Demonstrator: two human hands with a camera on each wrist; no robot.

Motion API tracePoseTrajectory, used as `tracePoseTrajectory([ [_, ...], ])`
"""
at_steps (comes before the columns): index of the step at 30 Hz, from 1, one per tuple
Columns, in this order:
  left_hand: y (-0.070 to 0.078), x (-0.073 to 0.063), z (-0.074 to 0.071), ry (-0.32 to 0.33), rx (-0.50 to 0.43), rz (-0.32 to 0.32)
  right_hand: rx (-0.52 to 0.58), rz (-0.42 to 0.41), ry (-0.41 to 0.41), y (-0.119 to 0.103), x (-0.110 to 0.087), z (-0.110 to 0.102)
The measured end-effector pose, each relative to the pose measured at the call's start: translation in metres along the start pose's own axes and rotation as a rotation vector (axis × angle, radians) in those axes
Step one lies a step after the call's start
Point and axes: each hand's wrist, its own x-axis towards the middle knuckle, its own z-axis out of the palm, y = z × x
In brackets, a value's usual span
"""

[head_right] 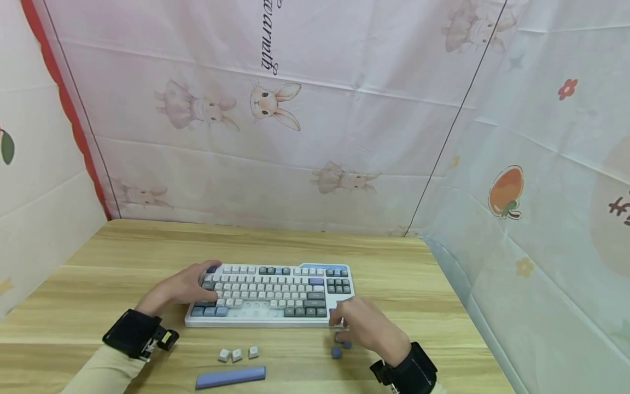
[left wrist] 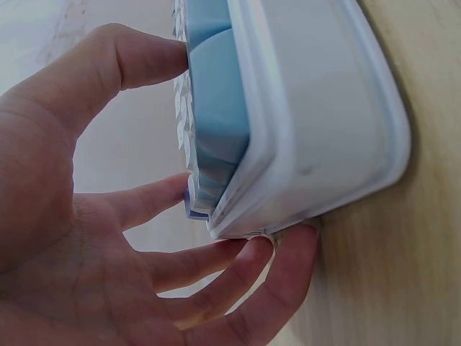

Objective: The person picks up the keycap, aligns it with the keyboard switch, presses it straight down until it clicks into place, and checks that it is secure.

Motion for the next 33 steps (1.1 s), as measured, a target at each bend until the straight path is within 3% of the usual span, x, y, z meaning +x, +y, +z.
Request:
tracePoseTrajectory([
  [18,0.0004,0.0004,0.0004,-0.002,0.01,0.004,0.09,-0.006,-0.118,-0.0037,0.0011,0.003],
  [33,0.002,-0.0006,-0.0011,-0.004,0.012,0.022,0.092,-0.039,-0.143,-0.0045,0.0014,0.0052],
])
